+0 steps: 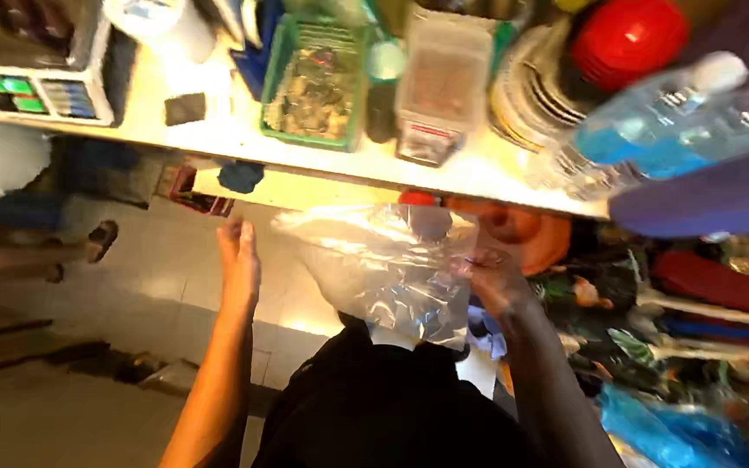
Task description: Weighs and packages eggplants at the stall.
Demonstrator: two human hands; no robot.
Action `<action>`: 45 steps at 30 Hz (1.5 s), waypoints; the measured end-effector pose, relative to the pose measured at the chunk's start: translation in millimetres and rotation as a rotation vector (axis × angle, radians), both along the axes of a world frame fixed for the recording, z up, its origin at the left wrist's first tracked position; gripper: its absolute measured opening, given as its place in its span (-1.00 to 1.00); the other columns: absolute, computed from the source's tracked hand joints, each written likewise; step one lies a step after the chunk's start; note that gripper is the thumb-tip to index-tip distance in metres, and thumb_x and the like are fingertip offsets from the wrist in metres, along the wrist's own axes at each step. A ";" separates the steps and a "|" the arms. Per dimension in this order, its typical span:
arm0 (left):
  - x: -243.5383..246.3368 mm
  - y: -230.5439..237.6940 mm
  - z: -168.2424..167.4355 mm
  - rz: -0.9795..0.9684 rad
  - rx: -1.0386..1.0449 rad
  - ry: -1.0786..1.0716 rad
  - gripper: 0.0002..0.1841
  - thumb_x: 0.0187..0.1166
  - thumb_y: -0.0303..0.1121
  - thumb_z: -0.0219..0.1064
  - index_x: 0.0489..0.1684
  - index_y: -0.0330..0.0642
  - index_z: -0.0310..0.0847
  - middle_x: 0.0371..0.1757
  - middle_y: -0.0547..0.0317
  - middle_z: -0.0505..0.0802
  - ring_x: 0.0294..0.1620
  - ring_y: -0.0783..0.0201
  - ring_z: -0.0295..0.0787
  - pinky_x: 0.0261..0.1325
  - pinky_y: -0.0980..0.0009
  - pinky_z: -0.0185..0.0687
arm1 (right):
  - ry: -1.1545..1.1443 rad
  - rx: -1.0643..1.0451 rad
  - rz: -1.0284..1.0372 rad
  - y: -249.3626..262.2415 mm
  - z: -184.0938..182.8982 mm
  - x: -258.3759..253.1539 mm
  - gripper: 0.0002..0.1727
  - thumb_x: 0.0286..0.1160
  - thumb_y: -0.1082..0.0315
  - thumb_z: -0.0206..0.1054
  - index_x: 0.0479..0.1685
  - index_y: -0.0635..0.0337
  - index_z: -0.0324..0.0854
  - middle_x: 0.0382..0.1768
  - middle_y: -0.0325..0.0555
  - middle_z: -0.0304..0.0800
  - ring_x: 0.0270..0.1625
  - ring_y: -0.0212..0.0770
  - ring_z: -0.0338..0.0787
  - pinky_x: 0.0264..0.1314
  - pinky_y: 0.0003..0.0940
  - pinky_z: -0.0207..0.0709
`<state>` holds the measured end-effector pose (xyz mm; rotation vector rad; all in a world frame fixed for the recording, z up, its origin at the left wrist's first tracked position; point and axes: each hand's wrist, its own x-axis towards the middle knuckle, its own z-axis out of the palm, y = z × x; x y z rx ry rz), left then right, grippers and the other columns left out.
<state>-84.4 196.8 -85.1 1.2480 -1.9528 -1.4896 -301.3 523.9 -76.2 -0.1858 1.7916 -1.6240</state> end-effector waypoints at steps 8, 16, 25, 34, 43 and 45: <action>40.1 -32.4 57.5 -0.336 -0.080 0.055 -0.68 0.53 -0.21 0.44 -0.03 -0.33 0.70 -0.23 0.09 0.81 -0.28 0.34 0.75 -0.14 0.37 0.72 | 0.374 0.025 0.842 -265.7 25.9 97.4 -0.74 0.23 0.46 0.56 -0.14 0.40 0.70 -0.28 -0.07 0.79 -0.22 -0.33 0.77 -0.06 -0.33 0.72; 92.9 -158.6 -2.7 0.362 0.551 0.503 -0.79 0.39 -0.67 0.36 -0.34 -0.18 0.41 -0.41 0.13 0.84 -0.47 0.24 0.84 -0.35 0.29 0.85 | -0.084 0.035 0.837 -419.8 -11.3 77.0 -0.81 0.53 0.48 0.42 -0.25 0.33 0.46 -0.35 -0.06 0.76 -0.35 -0.22 0.85 -0.20 -0.24 0.85; 122.7 -299.8 36.0 -0.020 -0.345 -0.102 -0.67 0.44 -0.66 0.09 -0.21 -0.23 0.86 0.29 -0.01 0.78 0.36 0.18 0.69 0.42 0.19 0.63 | -0.620 -0.123 0.850 -618.3 19.0 43.1 -0.93 0.75 0.47 0.09 0.02 0.12 0.43 -0.45 -0.32 0.56 -0.61 -0.53 0.43 -0.59 -0.66 0.36; 126.1 -449.8 49.3 -0.081 -0.413 -0.401 -0.47 0.25 -0.47 0.31 0.33 -0.13 0.70 0.43 0.03 0.73 -0.12 0.05 0.80 -0.16 -0.04 0.74 | 0.747 0.034 1.099 -795.5 83.3 15.6 -0.70 0.72 0.24 0.30 0.12 0.32 0.69 0.05 0.18 0.81 0.05 0.08 0.84 0.17 0.15 0.70; 145.6 -586.2 33.3 -0.492 -0.269 -0.161 -0.52 0.30 -0.15 0.57 0.21 -0.10 0.73 0.33 0.03 0.76 0.30 0.12 0.73 0.32 0.08 0.71 | 0.933 0.684 0.990 -983.8 64.6 23.4 0.57 -0.24 -0.22 0.85 0.97 -0.33 -0.24 0.50 0.45 0.52 0.45 0.51 0.59 0.33 0.63 0.41; 158.0 -606.2 23.7 -0.525 -0.245 -0.111 -0.53 0.35 -0.09 0.54 0.21 -0.07 0.75 0.34 0.07 0.78 0.25 0.17 0.75 0.23 0.12 0.74 | 0.943 0.778 0.983 -994.1 58.6 34.7 0.61 -0.30 -0.06 0.91 0.96 -0.45 -0.26 0.53 0.50 0.45 0.40 0.59 0.57 0.24 0.67 0.39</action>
